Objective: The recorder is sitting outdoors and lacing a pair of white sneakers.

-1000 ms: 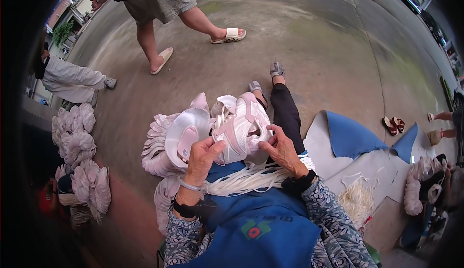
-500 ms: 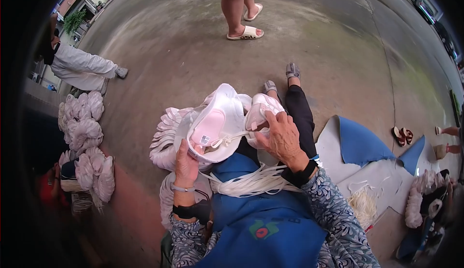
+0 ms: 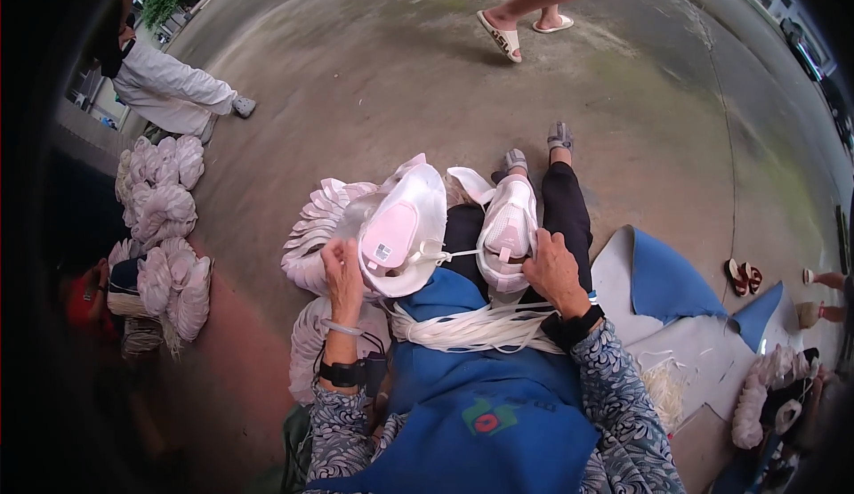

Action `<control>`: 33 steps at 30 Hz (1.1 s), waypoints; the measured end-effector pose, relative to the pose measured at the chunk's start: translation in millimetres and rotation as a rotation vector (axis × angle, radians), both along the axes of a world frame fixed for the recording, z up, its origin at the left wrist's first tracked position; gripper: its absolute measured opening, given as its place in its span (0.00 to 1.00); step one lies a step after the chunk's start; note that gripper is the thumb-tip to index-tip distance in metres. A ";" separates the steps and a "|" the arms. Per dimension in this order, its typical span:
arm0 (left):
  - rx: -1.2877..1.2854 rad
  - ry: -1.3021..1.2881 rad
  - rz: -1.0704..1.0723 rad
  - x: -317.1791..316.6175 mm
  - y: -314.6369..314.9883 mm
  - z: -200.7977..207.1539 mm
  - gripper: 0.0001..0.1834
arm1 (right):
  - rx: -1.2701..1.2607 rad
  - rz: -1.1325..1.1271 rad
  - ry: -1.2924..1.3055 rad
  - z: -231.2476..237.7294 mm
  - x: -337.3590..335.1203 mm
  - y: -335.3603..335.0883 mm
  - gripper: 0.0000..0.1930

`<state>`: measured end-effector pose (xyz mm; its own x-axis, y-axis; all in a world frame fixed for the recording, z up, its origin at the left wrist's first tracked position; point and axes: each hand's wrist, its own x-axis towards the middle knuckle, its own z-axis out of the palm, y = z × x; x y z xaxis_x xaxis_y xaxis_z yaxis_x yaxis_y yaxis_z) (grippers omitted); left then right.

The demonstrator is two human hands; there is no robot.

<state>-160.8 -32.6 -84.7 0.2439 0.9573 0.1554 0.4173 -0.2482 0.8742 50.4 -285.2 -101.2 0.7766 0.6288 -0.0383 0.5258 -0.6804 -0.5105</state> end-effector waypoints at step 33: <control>0.731 0.757 -1.038 96.2 -118.4 -29.9 0.13 | -0.077 0.145 0.145 -20.5 2.1 -17.5 0.21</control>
